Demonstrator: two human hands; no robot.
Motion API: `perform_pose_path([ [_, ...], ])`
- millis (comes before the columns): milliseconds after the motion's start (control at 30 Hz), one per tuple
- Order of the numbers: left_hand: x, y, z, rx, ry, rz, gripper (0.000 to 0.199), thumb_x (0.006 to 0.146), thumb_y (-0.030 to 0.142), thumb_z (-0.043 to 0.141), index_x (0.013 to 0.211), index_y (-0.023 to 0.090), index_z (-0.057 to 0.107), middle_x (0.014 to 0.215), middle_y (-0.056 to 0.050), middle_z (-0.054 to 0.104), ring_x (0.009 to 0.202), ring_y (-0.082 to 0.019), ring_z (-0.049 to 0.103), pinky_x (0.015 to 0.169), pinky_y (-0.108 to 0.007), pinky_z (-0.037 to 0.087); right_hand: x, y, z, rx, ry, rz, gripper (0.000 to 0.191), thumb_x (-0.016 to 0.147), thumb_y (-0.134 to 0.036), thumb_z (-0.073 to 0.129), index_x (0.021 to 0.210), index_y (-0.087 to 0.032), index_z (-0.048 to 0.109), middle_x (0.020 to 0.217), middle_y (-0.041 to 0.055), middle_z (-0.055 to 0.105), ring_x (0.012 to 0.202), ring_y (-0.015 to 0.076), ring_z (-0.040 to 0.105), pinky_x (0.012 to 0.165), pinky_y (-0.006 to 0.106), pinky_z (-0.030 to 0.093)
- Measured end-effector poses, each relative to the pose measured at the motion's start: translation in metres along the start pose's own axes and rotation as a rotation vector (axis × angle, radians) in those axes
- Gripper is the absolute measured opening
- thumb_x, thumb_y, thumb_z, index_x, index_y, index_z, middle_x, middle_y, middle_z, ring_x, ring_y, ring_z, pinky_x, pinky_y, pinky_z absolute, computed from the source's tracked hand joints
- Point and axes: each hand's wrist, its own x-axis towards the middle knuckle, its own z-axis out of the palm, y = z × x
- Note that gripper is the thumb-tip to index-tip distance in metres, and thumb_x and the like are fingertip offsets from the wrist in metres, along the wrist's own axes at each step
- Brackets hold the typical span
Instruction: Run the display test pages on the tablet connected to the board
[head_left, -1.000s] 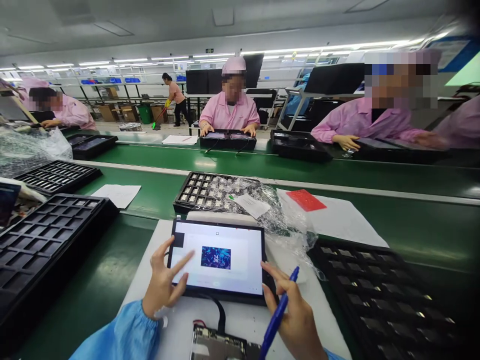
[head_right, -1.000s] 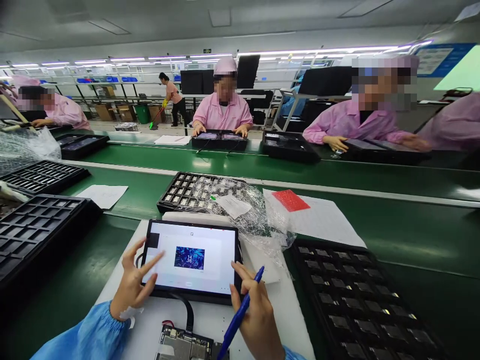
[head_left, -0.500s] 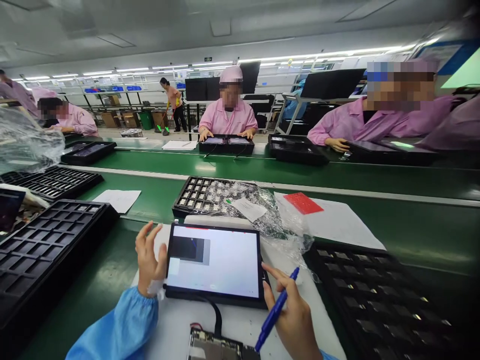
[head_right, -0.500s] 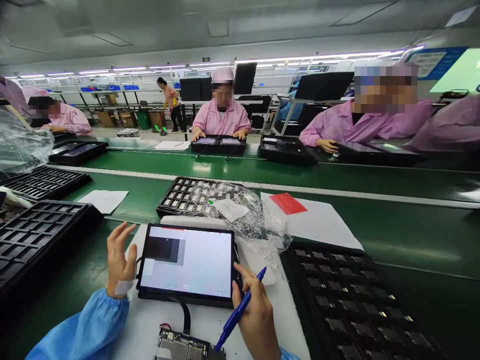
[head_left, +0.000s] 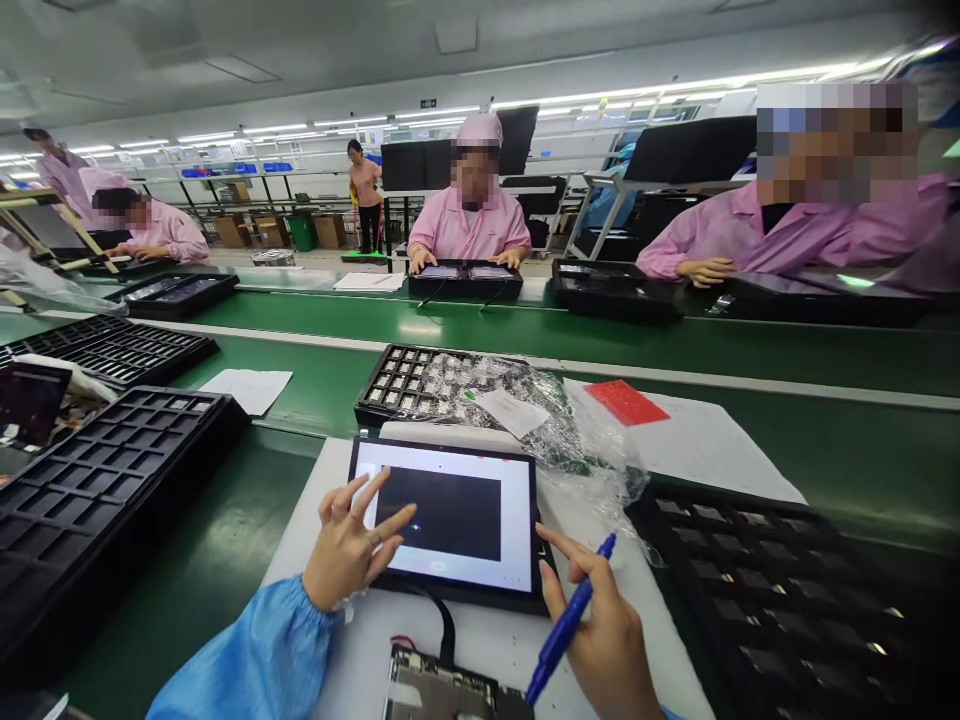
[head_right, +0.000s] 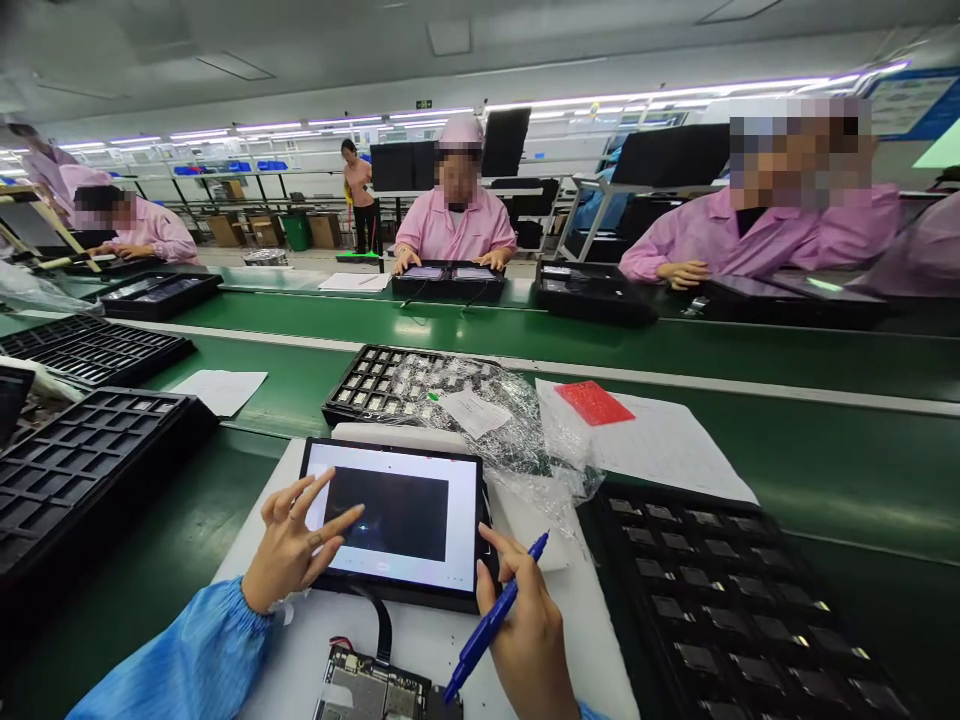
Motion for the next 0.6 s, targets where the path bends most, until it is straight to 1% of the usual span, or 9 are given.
perform_pose_path([
  [67, -0.0031, -0.003, 0.0036, 0.066, 0.024, -0.163, 0.035, 0.094, 0.025, 0.04, 0.125, 0.027, 0.057, 0.137, -0.015, 0.039, 0.116, -0.031, 0.042, 0.089, -0.041, 0.028, -0.0012, 0.0006, 0.0015, 0.023, 0.015, 0.021, 0.014, 0.093, -0.033, 0.048, 0.084, -0.026, 0.04, 0.112, 0.0121, 0.068, 0.098, 0.0218, 0.068, 0.076, 0.031, 0.058],
  [133, -0.0067, -0.0071, 0.0065, 0.092, 0.05, -0.299, 0.042, 0.095, 0.026, 0.035, 0.136, 0.022, 0.043, 0.139, -0.018, 0.033, 0.118, -0.033, 0.04, 0.088, -0.043, 0.028, -0.0024, 0.0014, 0.0031, 0.041, 0.029, 0.04, 0.015, 0.093, -0.034, 0.048, 0.084, -0.026, 0.04, 0.113, 0.0113, 0.068, 0.095, 0.0214, 0.069, 0.073, 0.03, 0.058],
  [200, -0.0093, -0.0101, 0.0075, 0.074, 0.078, -0.348, 0.045, 0.096, 0.028, 0.031, 0.141, 0.02, 0.033, 0.138, -0.018, 0.032, 0.118, -0.033, 0.039, 0.089, -0.043, 0.028, -0.0035, 0.003, 0.0044, 0.045, 0.032, 0.052, 0.015, 0.093, -0.035, 0.048, 0.084, -0.026, 0.04, 0.113, 0.0109, 0.068, 0.093, 0.0214, 0.069, 0.071, 0.03, 0.057],
  [233, -0.01, -0.0109, 0.0073, 0.052, 0.089, -0.339, 0.046, 0.096, 0.029, 0.03, 0.141, 0.02, 0.031, 0.136, -0.018, 0.032, 0.117, -0.033, 0.039, 0.089, -0.043, 0.028, -0.004, 0.0041, 0.0049, 0.042, 0.031, 0.053, 0.014, 0.093, -0.035, 0.048, 0.085, -0.026, 0.041, 0.113, 0.0108, 0.068, 0.094, 0.0216, 0.069, 0.072, 0.03, 0.057],
  [300, -0.0105, -0.0112, 0.0058, -0.001, 0.102, -0.293, 0.045, 0.096, 0.029, 0.03, 0.14, 0.02, 0.033, 0.136, -0.017, 0.032, 0.115, -0.031, 0.04, 0.089, -0.042, 0.028, -0.0048, 0.0062, 0.0055, 0.026, 0.028, 0.048, 0.011, 0.093, -0.035, 0.048, 0.091, -0.025, 0.046, 0.113, 0.0107, 0.068, 0.096, 0.0224, 0.068, 0.076, 0.032, 0.057],
  [433, -0.0106, -0.0097, 0.0021, -0.068, 0.089, -0.191, 0.038, 0.095, 0.026, 0.032, 0.13, 0.024, 0.046, 0.14, -0.014, 0.026, 0.119, -0.032, 0.038, 0.089, -0.041, 0.028, -0.005, 0.0081, 0.0047, -0.018, 0.006, -0.001, 0.021, 0.095, -0.035, 0.046, 0.11, -0.022, 0.052, 0.109, 0.0107, 0.067, 0.1, 0.023, 0.067, 0.079, 0.032, 0.057],
  [467, -0.0108, -0.0094, 0.0016, -0.076, 0.088, -0.182, 0.037, 0.095, 0.026, 0.032, 0.129, 0.024, 0.047, 0.141, -0.014, 0.025, 0.12, -0.032, 0.037, 0.089, -0.041, 0.028, -0.0046, 0.0079, 0.0043, -0.028, 0.0, -0.027, 0.021, 0.095, -0.033, 0.045, 0.111, -0.022, 0.052, 0.108, 0.0104, 0.067, 0.101, 0.0231, 0.066, 0.08, 0.033, 0.057],
  [533, -0.0111, -0.0092, 0.0013, -0.087, 0.094, -0.183, 0.037, 0.095, 0.026, 0.032, 0.129, 0.023, 0.047, 0.14, -0.015, 0.027, 0.119, -0.033, 0.037, 0.088, -0.042, 0.028, -0.0034, 0.0071, 0.0034, -0.053, -0.024, -0.096, 0.015, 0.095, -0.03, 0.045, 0.106, -0.023, 0.052, 0.107, 0.0093, 0.068, 0.106, 0.0243, 0.064, 0.084, 0.037, 0.056],
  [600, -0.0113, -0.0092, 0.0016, -0.089, 0.106, -0.195, 0.039, 0.095, 0.027, 0.031, 0.133, 0.023, 0.044, 0.138, -0.015, 0.03, 0.117, -0.032, 0.039, 0.088, -0.042, 0.029, -0.0018, 0.0058, 0.0025, -0.1, -0.084, -0.175, 0.009, 0.094, -0.026, 0.044, 0.1, -0.024, 0.051, 0.112, 0.0085, 0.068, 0.114, 0.0264, 0.059, 0.087, 0.042, 0.055],
])
